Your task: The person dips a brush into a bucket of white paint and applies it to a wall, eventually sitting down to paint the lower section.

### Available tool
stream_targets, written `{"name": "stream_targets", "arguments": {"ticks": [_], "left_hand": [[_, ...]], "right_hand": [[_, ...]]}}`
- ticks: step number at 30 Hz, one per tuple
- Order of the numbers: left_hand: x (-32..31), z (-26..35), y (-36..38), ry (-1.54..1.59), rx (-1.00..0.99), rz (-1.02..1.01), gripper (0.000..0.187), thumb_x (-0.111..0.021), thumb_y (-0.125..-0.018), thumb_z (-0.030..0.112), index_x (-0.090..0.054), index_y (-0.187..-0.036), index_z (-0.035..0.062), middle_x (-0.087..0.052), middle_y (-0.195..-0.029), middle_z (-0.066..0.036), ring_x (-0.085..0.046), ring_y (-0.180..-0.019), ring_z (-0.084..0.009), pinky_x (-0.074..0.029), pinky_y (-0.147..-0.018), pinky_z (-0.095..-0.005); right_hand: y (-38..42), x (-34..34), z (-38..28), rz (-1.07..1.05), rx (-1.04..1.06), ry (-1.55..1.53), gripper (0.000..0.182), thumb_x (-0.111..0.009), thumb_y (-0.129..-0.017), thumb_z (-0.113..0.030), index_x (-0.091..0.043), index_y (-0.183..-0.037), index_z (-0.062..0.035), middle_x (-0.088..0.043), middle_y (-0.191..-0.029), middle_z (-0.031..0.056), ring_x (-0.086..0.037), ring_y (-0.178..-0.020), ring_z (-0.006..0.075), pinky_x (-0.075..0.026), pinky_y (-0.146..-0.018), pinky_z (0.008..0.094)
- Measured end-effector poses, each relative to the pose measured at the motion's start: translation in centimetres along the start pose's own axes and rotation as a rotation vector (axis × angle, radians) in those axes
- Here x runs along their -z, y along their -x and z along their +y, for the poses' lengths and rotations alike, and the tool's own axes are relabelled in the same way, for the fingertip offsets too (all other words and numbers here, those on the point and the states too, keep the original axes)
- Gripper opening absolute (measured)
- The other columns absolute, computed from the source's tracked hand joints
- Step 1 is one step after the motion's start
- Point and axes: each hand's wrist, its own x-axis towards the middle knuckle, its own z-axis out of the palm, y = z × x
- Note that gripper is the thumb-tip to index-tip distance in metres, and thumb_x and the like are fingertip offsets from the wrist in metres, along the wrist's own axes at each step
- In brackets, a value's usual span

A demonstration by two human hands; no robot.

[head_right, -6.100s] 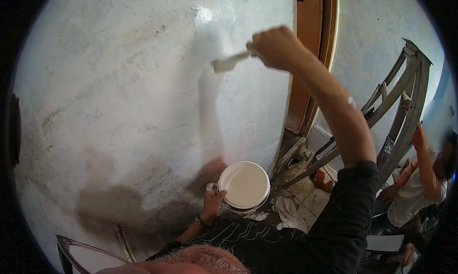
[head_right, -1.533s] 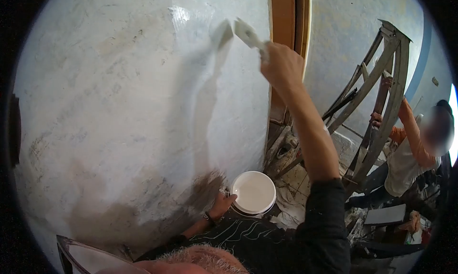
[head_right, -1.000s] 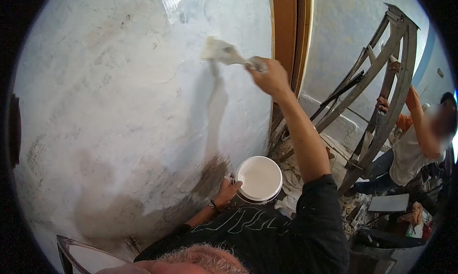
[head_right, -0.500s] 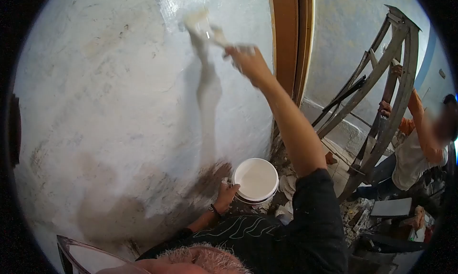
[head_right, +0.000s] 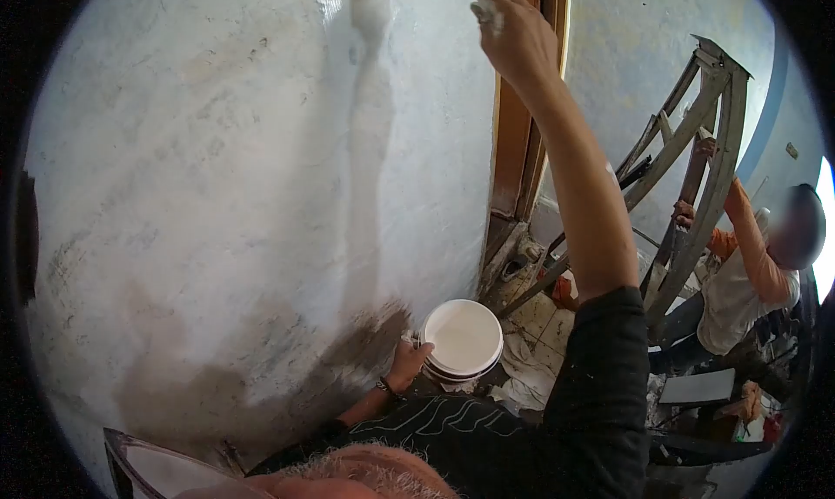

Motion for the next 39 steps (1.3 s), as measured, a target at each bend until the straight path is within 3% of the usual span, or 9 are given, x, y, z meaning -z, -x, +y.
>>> {"name": "stream_targets", "arguments": {"ticks": [5,10,15,18,22,25,28,33,39], "left_hand": [[-0.1,-0.4,-0.4,0.133,-0.13,0.011,0.028,-0.063,-0.081,0.007,-0.057,-0.104,-0.0073,-0.066,-0.098,-0.012,-0.064,-0.087,-0.0162,-0.052,-0.074,-0.0323],[1.9,-3.7,-0.3,0.063,-0.058,0.098,0.025,-0.064,-0.079,0.005,-0.054,-0.099,-0.0061,-0.065,-0.095,-0.012,-0.063,-0.085,-0.0178,-0.052,-0.076,-0.0323],[2.3,-2.2,0.8,0.089,-0.025,0.089,0.028,-0.064,-0.078,0.006,-0.055,-0.101,-0.006,-0.065,-0.097,-0.012,-0.064,-0.084,-0.0178,-0.052,-0.076,-0.032],[2.7,-1.8,0.7,0.068,-0.053,0.078,0.03,-0.063,-0.078,0.006,-0.056,-0.104,-0.0064,-0.065,-0.099,-0.012,-0.064,-0.085,-0.0174,-0.052,-0.076,-0.0314],[2.7,-2.0,0.7,0.114,-0.012,0.085,0.033,-0.062,-0.077,0.005,-0.058,-0.107,-0.006,-0.066,-0.101,-0.011,-0.064,-0.087,-0.0169,-0.052,-0.077,-0.0314],[2.7,-2.3,0.5,0.114,-0.008,0.074,0.033,-0.062,-0.076,0.005,-0.058,-0.108,-0.0053,-0.067,-0.1,-0.011,-0.064,-0.088,-0.0174,-0.051,-0.078,-0.0322],[2.9,-3.1,0.3,0.124,-0.048,0.074,0.031,-0.062,-0.077,0.005,-0.059,-0.106,-0.005,-0.067,-0.098,-0.01,-0.064,-0.089,-0.0174,-0.051,-0.079,-0.0328],[2.8,-0.5,1.1,0.069,-0.098,0.064,0.027,-0.061,-0.077,0.007,-0.063,-0.1,-0.0058,-0.068,-0.092,-0.01,-0.064,-0.085,-0.0163,-0.051,-0.077,-0.0332],[4.4,-3.9,1.3,-0.081,-0.027,0.148,0.038,-0.064,-0.074,0.008,-0.058,-0.109,-0.0067,-0.065,-0.101,-0.013,-0.062,-0.095,-0.0202,-0.049,-0.084,-0.036]], "right_hand": [[11.7,-2.8,-0.5,-0.384,0.202,0.189,0.046,-0.055,-0.092,-0.013,-0.048,-0.136,-0.0222,-0.059,-0.08,0.0089,-0.059,-0.055,0.0198,-0.047,-0.039,0.0328],[27.9,1.3,-0.1,-1.219,0.392,0.22,0.043,-0.053,-0.091,-0.011,-0.051,-0.133,-0.0223,-0.06,-0.096,0.0109,-0.063,-0.064,0.0219,-0.053,-0.049,0.0389],[14.5,-0.5,-1.7,-1.069,0.413,0.367,0.029,-0.044,-0.099,-0.025,-0.056,-0.126,-0.0248,-0.061,-0.095,0.0043,-0.059,-0.061,0.0165,-0.05,-0.048,0.0341],[1.8,1.6,-3.5,-0.661,0.489,0.334,0.028,-0.047,-0.098,-0.039,-0.063,-0.12,-0.029,-0.061,-0.079,-0.0027,-0.053,-0.051,0.0112,-0.046,-0.045,0.0287],[-9.8,4.6,-1.5,-0.152,0.605,0.208,0.025,-0.06,-0.093,-0.024,-0.065,-0.118,-0.0243,-0.068,-0.091,0.0011,-0.063,-0.07,0.0153,-0.054,-0.059,0.0316],[-12.3,7.2,-8.7,-0.058,0.146,0.085,0.026,-0.067,-0.089,-0.025,-0.071,-0.11,-0.0105,-0.072,-0.094,0.0114,-0.069,-0.079,0.0238,-0.053,-0.071,0.04],[-10.9,1.0,-1.4,0.053,0.381,0.258,0.027,-0.062,-0.092,-0.022,-0.065,-0.119,-0.0219,-0.066,-0.087,0.0016,-0.062,-0.067,0.0177,-0.053,-0.056,0.0322],[7.0,0.6,-5.4,-0.392,0.443,0.417,0.049,-0.052,-0.091,-0.007,-0.044,-0.138,-0.0175,-0.057,-0.084,0.0081,-0.048,-0.045,0.0141,-0.04,-0.034,0.0274],[24.9,4.0,-4.4,-0.917,0.203,0.1,0.06,-0.064,-0.077,-0.011,-0.05,-0.135,-0.0233,-0.058,-0.094,0.008,-0.064,-0.069,0.0266,-0.052,-0.054,0.0411]]}}
